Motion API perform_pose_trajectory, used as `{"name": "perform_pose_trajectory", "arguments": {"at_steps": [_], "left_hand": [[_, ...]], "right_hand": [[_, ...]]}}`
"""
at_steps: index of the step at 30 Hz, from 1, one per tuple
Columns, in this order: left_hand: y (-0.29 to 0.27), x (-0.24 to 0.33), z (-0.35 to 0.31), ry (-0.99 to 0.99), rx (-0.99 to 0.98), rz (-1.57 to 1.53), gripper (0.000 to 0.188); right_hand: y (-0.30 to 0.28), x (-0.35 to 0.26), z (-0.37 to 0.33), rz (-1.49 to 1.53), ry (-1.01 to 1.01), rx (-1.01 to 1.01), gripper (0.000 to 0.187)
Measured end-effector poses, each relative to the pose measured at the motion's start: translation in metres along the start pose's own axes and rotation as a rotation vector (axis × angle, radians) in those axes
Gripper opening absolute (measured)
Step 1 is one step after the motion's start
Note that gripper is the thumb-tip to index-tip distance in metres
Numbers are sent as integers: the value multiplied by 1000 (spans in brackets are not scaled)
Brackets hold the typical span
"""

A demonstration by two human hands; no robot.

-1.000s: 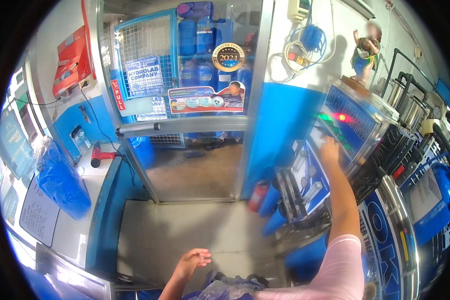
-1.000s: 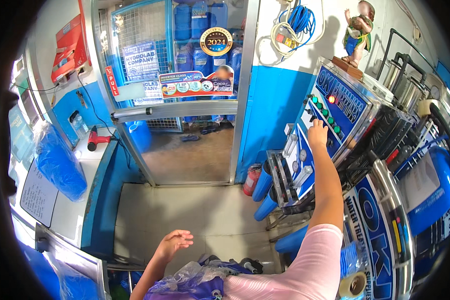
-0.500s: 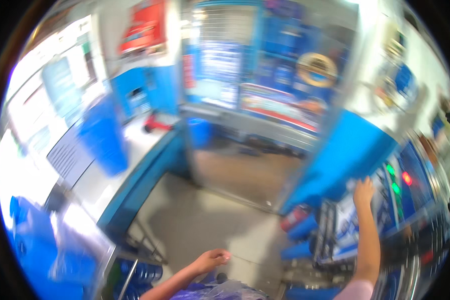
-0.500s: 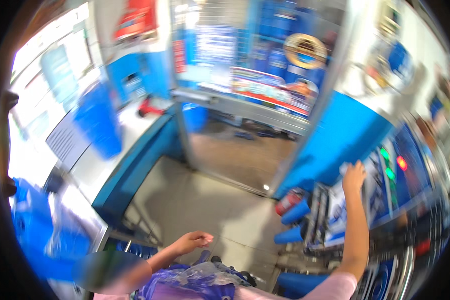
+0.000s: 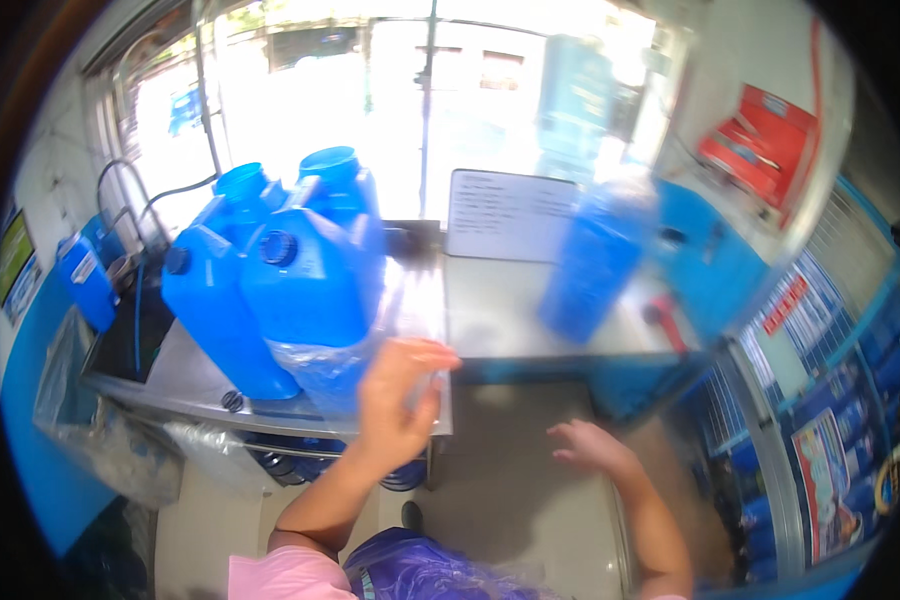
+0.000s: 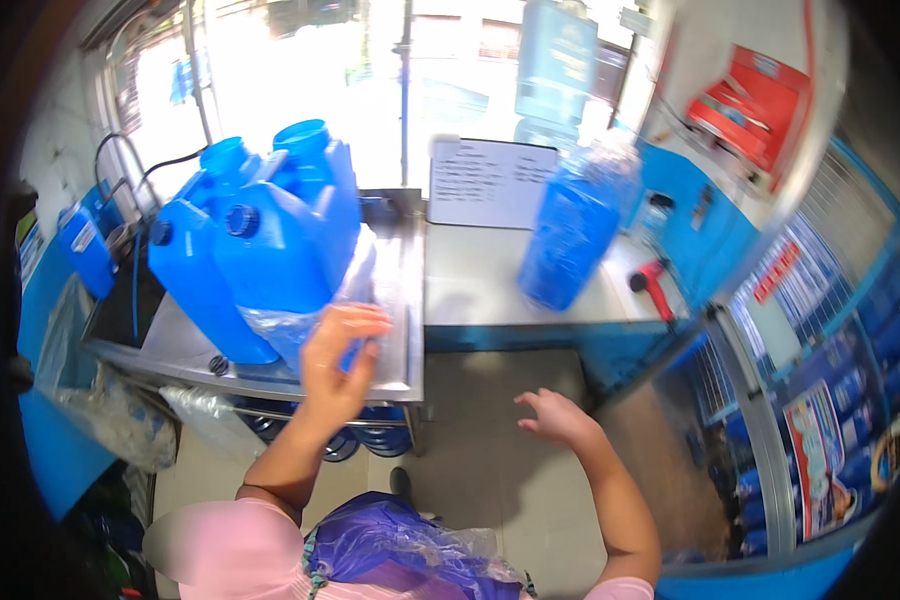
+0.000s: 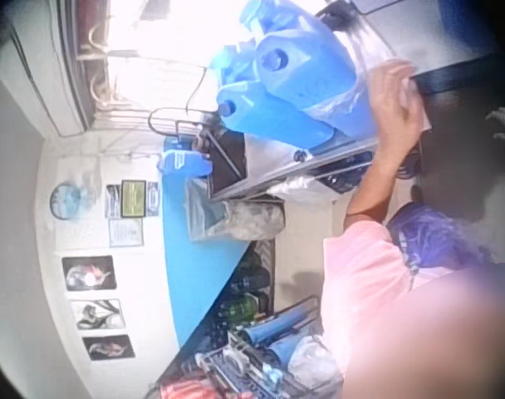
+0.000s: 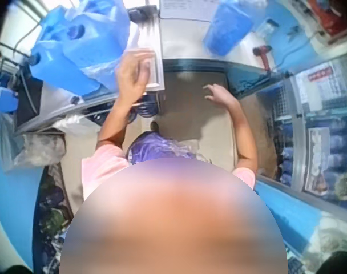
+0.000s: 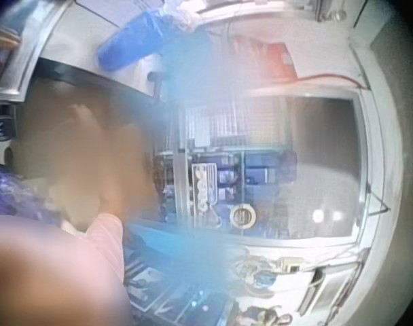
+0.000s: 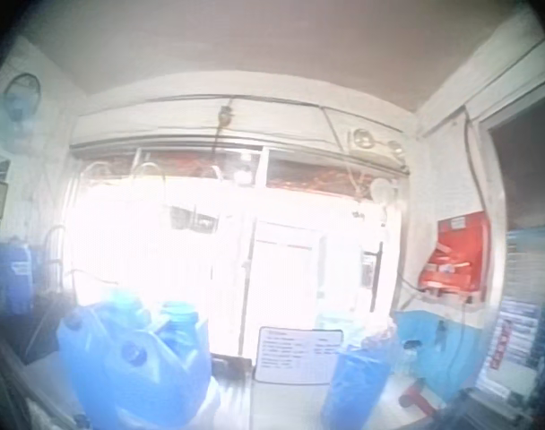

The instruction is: The person cleans blue water containers by rinsing them under a faucet, scrubbing the interior with a brush, and rinsing again. The person then places the containers into clear plastic bags and stacks them on a shelf.

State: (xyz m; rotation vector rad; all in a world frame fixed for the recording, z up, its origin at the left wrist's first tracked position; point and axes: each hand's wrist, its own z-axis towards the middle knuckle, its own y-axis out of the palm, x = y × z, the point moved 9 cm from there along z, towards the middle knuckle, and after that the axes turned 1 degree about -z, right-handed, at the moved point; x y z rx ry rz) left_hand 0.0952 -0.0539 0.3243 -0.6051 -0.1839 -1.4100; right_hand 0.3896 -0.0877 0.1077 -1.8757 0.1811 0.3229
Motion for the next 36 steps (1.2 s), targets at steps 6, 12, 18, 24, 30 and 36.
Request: {"name": "perform_pose_trajectory", "arguments": {"at_steps": [6,12,18,24,30,36], "left_hand": [[-144,-45,46,45,375,446,32],[-152,-109,69,-195,228,490,72],[-151,-117,67,-129,345,594,68],[-132,-120,71,-146,378,622,67],[-122,-129,76,-175,380,612,69],[-123,-130,74,-192,390,643,70]], "right_hand": [[-82,-116,210,38,-419,130,52],[-148,-148,388,61,-430,482,64],[-160,-174,519,-150,-459,556,59],[-159,-209,578,-40,-609,378,38],[-170,-242,587,-237,-655,218,33],[-171,-247,612,-194,-648,179,31]]}}
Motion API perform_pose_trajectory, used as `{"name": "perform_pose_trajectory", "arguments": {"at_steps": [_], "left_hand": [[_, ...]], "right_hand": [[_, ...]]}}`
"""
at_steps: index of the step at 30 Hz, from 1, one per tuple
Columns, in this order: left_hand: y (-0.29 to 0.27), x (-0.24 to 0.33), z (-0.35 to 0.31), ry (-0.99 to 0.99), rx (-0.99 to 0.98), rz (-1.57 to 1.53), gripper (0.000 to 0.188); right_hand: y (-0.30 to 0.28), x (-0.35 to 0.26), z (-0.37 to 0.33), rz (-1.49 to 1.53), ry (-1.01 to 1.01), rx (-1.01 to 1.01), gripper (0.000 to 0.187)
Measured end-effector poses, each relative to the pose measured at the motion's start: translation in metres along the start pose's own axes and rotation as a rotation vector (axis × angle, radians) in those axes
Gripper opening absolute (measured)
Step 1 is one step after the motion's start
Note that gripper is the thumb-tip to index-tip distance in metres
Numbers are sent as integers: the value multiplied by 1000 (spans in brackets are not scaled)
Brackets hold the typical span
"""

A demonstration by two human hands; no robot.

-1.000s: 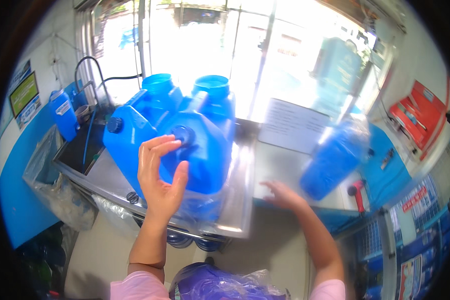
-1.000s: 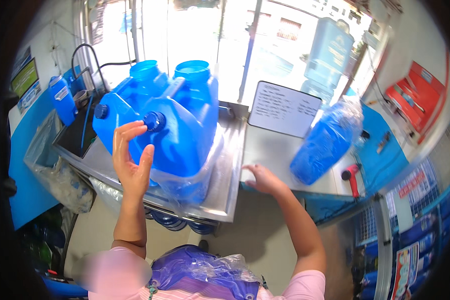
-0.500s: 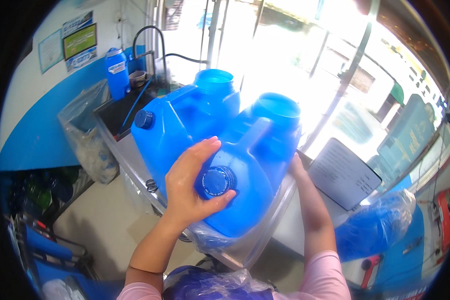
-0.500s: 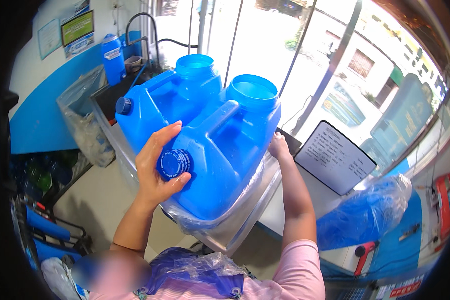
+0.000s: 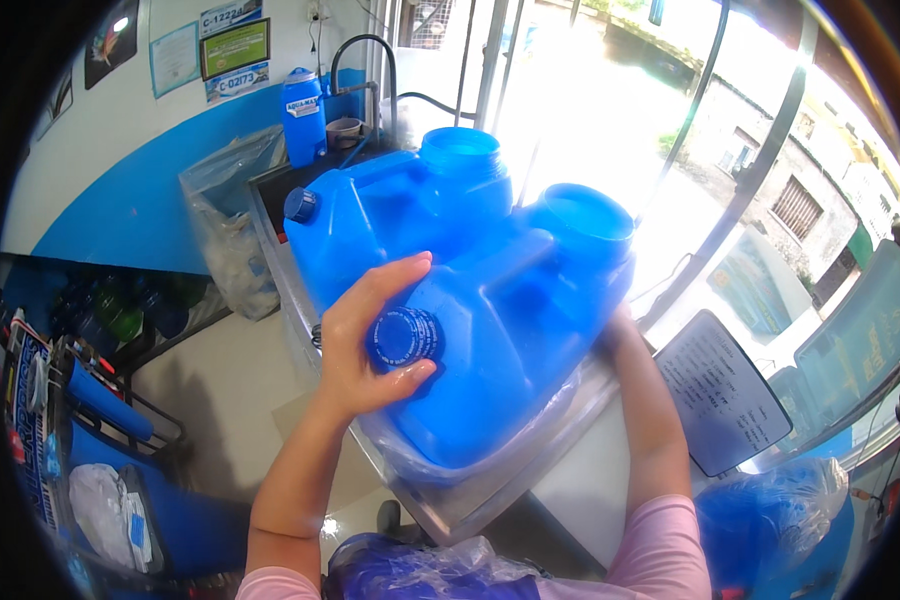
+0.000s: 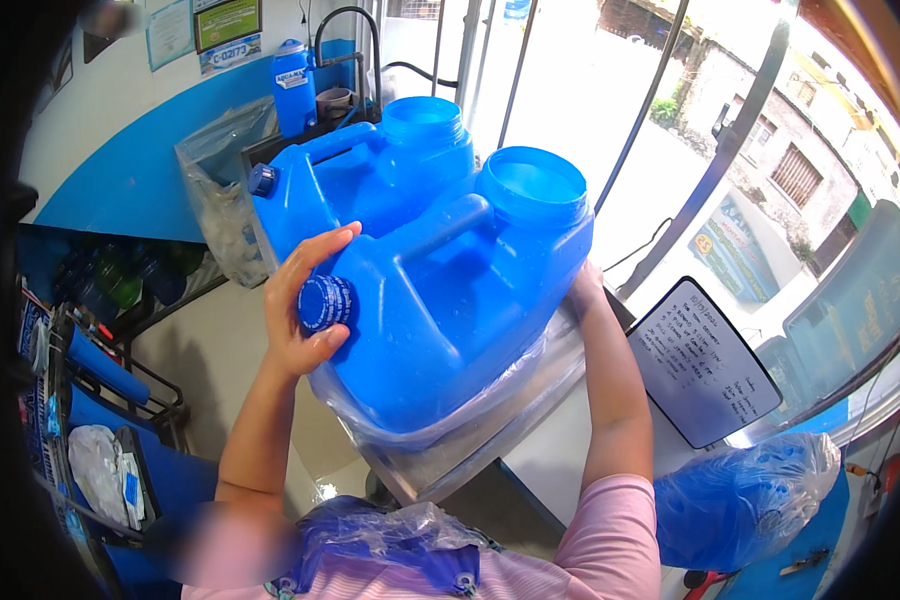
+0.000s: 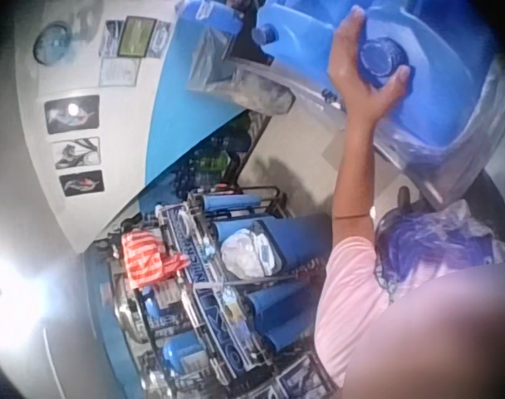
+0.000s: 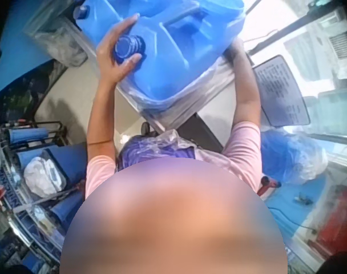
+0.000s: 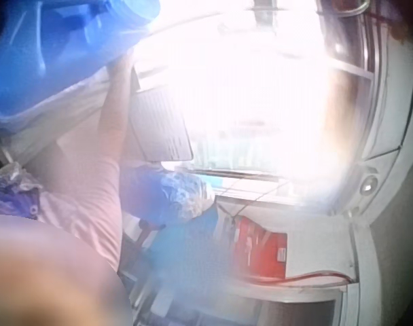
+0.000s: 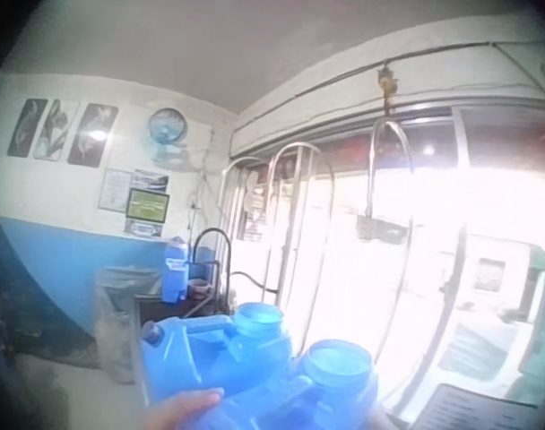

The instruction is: The person cleans blue water containers by rinsing them under a faucet, scrubbing the interior with a brush, and rinsing again. The person then places the containers into clear plastic bags and stacks them on a shelf.

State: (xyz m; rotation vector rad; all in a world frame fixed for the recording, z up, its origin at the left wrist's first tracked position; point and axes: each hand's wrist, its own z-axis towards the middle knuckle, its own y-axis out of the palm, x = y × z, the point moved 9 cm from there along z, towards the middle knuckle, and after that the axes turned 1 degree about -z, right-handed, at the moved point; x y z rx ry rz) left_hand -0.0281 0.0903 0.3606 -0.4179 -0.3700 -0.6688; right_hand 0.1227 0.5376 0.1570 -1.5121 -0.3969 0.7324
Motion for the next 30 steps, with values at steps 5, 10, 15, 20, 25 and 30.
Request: {"name": "perform_pose_trajectory", "arguments": {"at_steps": [5,10,15,20,25,30], "left_hand": [[0,2,-2,15,-29,26,74],[-47,-9,-1,-17,183,185,67],[-79,-60,1,-301,341,762,79],[-42,-85,-4,-241,310,941,101],[-45,-98,-6,-203,358,846,103],[-67,-121,-2,-140,314,748,97]], "right_hand": [[5,12,3,47,21,5,31],[-32,14,-27,220,163,156,30],[-164,-67,-153,435,-125,905,30],[-207,-244,-281,390,-843,837,40],[-185,-318,-306,280,-872,603,52],[-162,-333,-371,610,-1360,719,33]]}}
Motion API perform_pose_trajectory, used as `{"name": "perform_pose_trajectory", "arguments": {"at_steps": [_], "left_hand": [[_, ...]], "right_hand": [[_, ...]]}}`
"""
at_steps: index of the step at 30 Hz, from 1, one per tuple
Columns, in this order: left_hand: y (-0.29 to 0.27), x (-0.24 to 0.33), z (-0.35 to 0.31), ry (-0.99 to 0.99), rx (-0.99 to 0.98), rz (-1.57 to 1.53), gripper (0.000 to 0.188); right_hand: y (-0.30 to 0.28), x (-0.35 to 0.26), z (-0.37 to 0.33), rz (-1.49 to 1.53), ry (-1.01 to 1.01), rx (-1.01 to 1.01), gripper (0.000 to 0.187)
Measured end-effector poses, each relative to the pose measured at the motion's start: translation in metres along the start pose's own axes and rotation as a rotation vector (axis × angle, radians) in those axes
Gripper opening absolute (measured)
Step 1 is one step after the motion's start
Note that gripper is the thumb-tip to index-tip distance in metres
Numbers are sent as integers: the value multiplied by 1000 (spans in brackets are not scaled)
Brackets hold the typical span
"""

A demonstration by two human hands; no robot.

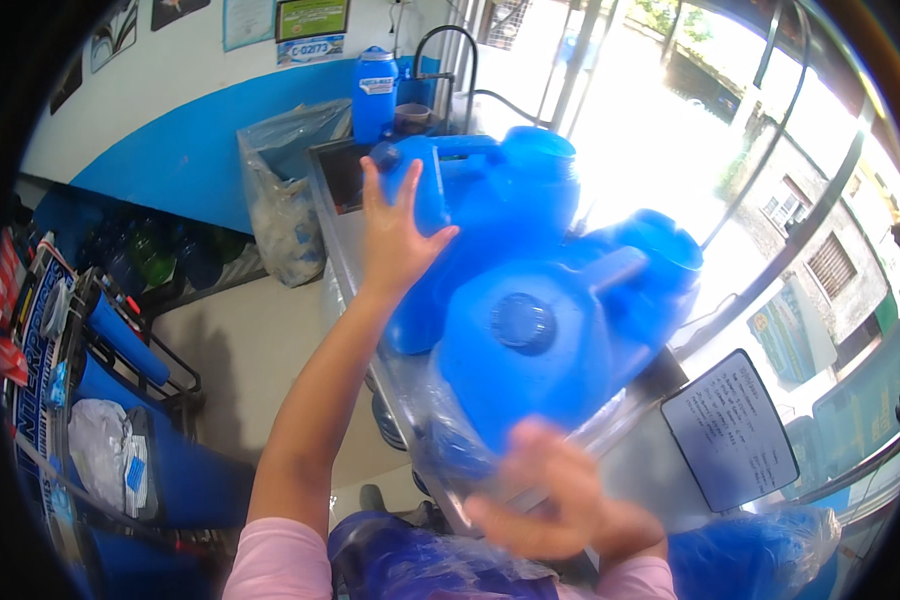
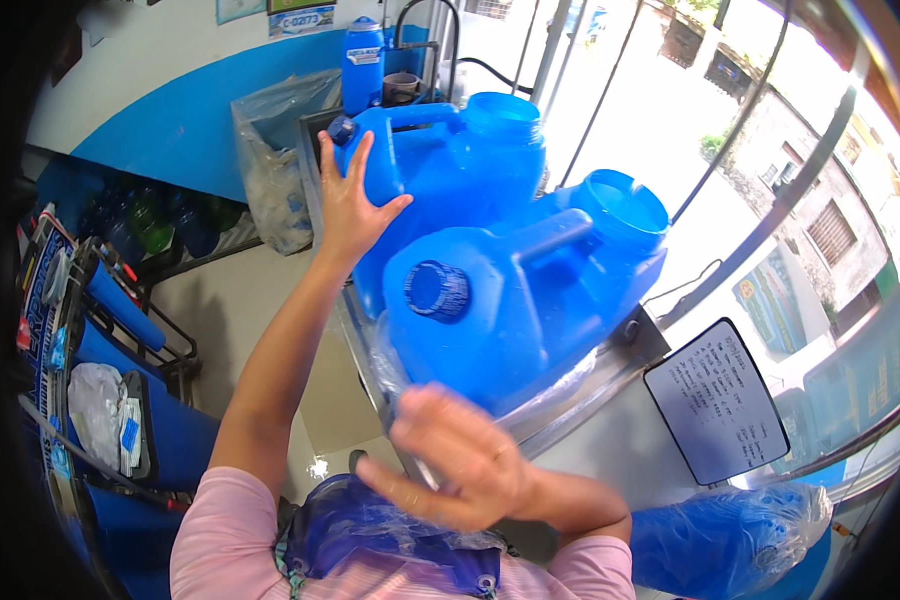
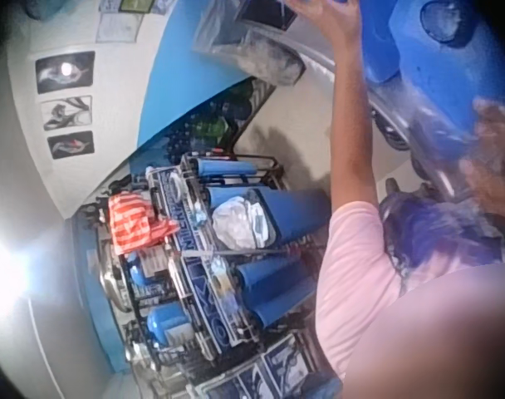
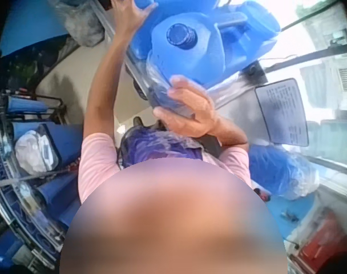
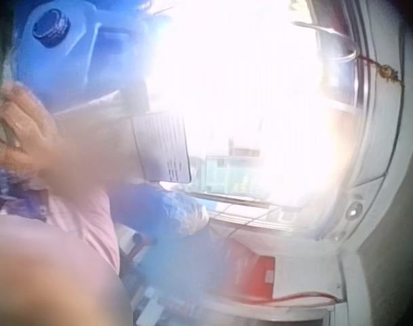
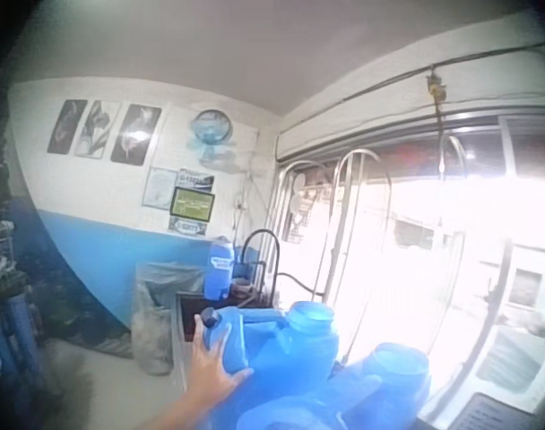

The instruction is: The person cleans blue water containers by rinsing them under a faucet, scrubbing the interior with a brush, and rinsing again. The person then places the containers into clear plastic bags and stacks them on a shelf.

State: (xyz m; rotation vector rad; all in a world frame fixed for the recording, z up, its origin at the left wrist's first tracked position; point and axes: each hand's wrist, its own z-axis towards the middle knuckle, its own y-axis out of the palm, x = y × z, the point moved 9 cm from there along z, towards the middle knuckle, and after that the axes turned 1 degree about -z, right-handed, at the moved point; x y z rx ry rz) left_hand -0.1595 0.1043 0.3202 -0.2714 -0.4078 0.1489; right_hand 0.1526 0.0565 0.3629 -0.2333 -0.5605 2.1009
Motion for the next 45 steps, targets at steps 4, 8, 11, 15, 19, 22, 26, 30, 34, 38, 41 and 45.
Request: {"name": "perform_pose_trajectory", "arguments": {"at_steps": [4,8,11,15,19,22,26,30,34,38,41,45], "left_hand": [[4,-14,9,22,30,-2,98],[12,-26,14,-57,-76,38,91],[-8,-46,11,40,-130,-250,79],[-61,-160,-20,-41,-349,-438,52],[-111,-331,-92,-382,-534,-216,29],[-123,-416,-179,-627,-819,-108,23],[-122,-461,-260,-855,-1015,-182,25],[-125,-482,-292,-1051,-1187,-323,27],[-120,-528,-281,-1075,-1274,-267,30],[-95,-578,-257,-1066,-1325,-184,31],[-59,-597,-238,-940,-1428,-177,31],[1,-607,-225,-836,-1498,-247,33]], "right_hand": [[100,6,-40,473,394,-335,35],[223,49,-109,697,1001,-494,36],[296,67,-152,790,1269,-552,33],[378,100,-171,773,1281,-625,32],[473,142,-216,1002,1713,-492,30],[546,173,-251,1220,1911,-328,30],[634,232,-329,1159,2299,5,37],[713,282,-407,1060,2507,356,48],[772,312,-475,985,2656,864,50],[800,329,-508,840,2701,1234,43],[798,342,-504,701,2585,1181,34],[780,347,-473,386,2485,850,23]]}}
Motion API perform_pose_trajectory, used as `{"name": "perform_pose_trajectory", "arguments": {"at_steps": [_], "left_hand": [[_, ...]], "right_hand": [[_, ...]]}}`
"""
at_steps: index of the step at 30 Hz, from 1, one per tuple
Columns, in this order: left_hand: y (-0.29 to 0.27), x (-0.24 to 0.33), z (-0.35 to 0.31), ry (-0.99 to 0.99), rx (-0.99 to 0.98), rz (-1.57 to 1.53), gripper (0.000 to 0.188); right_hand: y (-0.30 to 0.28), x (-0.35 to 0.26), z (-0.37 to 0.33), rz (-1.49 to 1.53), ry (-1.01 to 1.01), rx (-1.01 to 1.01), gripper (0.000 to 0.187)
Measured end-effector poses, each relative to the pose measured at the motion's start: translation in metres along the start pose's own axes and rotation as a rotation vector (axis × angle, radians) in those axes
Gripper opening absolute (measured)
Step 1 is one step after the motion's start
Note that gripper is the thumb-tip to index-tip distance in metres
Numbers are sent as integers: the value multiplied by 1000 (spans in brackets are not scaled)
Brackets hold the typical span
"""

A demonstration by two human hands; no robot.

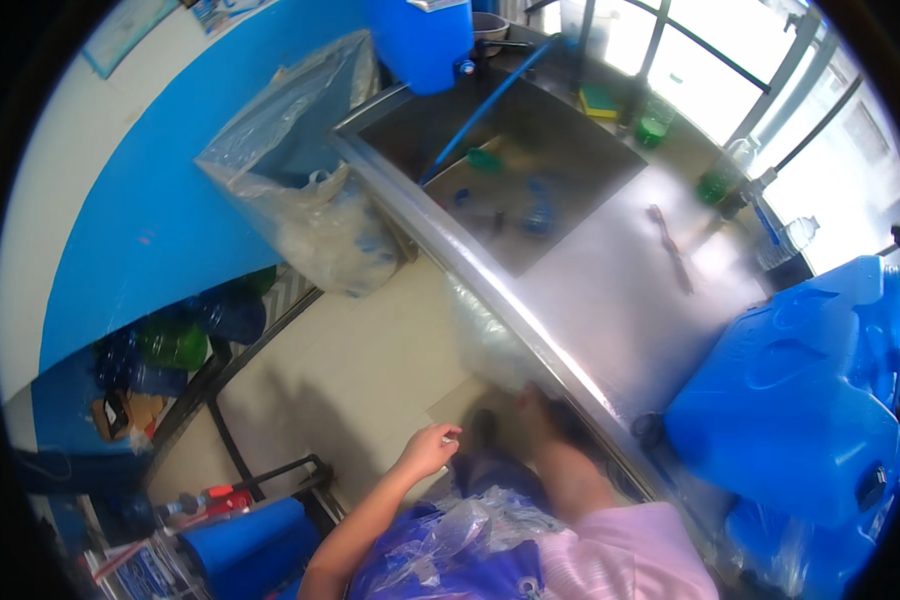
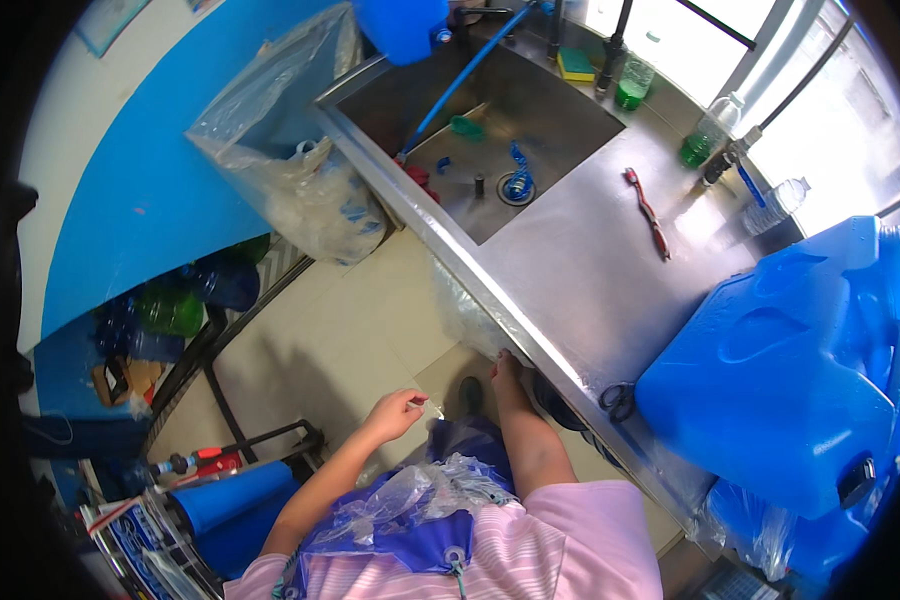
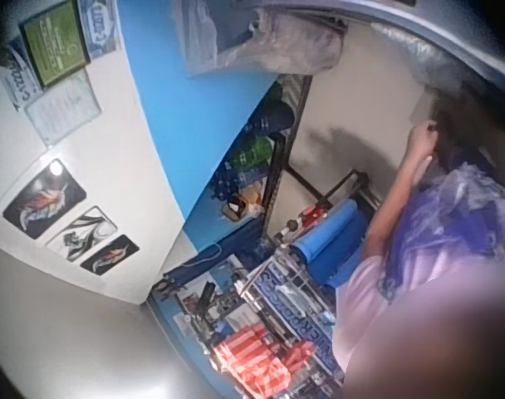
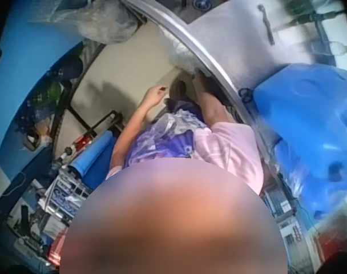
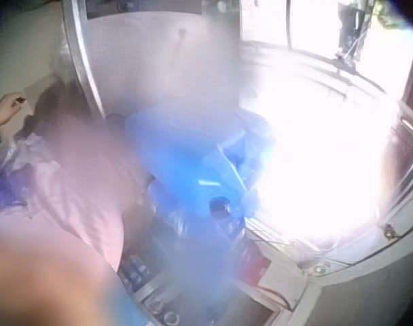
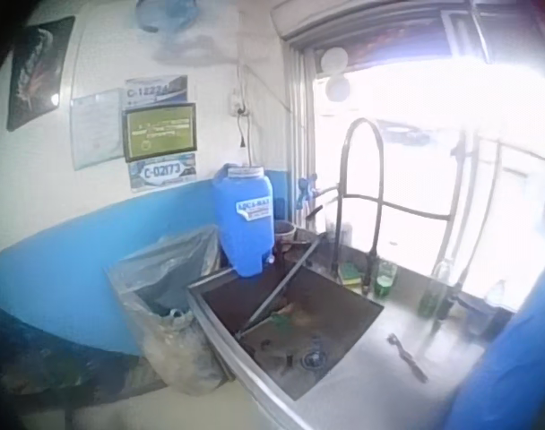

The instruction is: The person cleans blue water containers by rinsing them under a faucet, scrubbing the interior with a brush, and rinsing again. The person then places the containers into clear plastic bags and stacks them on a shelf.

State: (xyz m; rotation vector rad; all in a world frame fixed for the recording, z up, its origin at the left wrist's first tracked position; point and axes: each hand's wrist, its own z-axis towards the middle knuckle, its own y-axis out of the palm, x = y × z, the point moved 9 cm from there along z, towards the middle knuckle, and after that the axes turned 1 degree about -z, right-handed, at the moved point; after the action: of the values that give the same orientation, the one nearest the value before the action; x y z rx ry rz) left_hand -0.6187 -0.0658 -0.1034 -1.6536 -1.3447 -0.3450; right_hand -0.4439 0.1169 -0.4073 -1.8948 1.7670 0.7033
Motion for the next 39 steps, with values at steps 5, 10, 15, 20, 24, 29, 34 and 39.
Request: {"name": "perform_pose_trajectory", "arguments": {"at_steps": [5,10,15,20,24,29,34,39], "left_hand": [[6,40,58,234,-73,179,30],[6,105,87,634,-27,278,30],[10,165,96,890,-184,197,32],[40,196,79,1078,-457,239,49],[99,190,45,1231,-856,378,82],[175,96,-8,613,-1703,1221,59],[204,147,-77,1362,-1432,1062,54],[200,164,-151,514,-1927,197,38]], "right_hand": [[16,-83,-95,-836,-849,305,19],[23,-131,-202,-734,-1202,43,11],[8,-158,-292,-433,-981,-127,19],[9,-160,-406,-295,-1063,-88,10],[-9,-156,-503,-144,-1008,-16,25],[-64,-129,-603,37,-861,80,23],[-158,-68,-669,55,-669,787,23],[-128,-73,-742,-766,-374,2039,51]]}}
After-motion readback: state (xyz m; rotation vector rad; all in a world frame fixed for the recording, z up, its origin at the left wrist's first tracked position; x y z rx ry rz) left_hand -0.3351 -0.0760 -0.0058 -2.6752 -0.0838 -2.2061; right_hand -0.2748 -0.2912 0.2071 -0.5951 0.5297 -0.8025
